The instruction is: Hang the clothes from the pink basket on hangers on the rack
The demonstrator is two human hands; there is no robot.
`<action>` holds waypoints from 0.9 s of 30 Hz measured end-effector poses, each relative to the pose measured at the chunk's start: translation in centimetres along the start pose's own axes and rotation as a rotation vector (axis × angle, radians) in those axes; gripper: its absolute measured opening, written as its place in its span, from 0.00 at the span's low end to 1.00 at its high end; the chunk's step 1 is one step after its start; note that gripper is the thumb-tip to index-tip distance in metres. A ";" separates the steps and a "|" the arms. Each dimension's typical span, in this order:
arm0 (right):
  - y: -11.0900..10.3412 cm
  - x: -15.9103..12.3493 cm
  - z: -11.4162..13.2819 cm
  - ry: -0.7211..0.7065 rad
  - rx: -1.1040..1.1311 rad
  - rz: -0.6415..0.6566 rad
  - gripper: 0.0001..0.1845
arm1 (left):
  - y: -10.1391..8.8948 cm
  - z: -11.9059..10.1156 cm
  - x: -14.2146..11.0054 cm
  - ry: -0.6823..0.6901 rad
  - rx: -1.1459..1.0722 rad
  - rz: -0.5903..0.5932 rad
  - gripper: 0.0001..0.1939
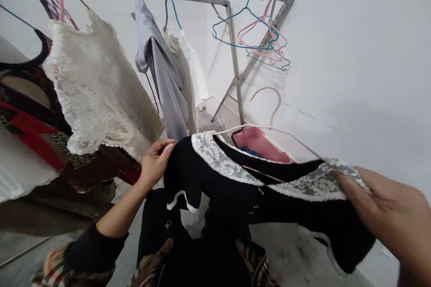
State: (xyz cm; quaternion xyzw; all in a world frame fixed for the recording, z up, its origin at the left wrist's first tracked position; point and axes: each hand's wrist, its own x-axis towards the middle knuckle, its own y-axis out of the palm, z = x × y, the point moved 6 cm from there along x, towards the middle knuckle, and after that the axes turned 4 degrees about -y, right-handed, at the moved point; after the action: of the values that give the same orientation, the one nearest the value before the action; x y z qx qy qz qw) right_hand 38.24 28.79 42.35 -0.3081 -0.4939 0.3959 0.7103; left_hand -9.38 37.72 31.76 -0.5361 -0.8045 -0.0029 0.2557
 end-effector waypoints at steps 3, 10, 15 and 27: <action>-0.6 2.9 1.2 0.010 -0.103 -0.113 0.21 | -0.3 1.6 -1.0 -0.070 -0.027 -0.002 0.17; -0.6 12.9 8.2 -0.068 -0.118 -0.398 0.17 | 1.6 5.5 -8.3 -0.348 -0.206 0.172 0.21; 0.0 20.2 17.0 -0.172 -0.002 -0.473 0.10 | 2.3 7.3 -12.1 -0.498 -0.270 0.191 0.26; 8.5 30.5 31.8 -0.257 0.248 -0.238 0.11 | 2.5 11.1 -14.0 -0.611 -0.311 0.169 0.31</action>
State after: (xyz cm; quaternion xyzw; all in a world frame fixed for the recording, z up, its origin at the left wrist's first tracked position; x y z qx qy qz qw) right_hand 12.07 60.94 59.51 -0.1051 -0.5607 0.4028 0.7157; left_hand -7.64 29.82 15.59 -0.6094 -0.7866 0.0562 -0.0823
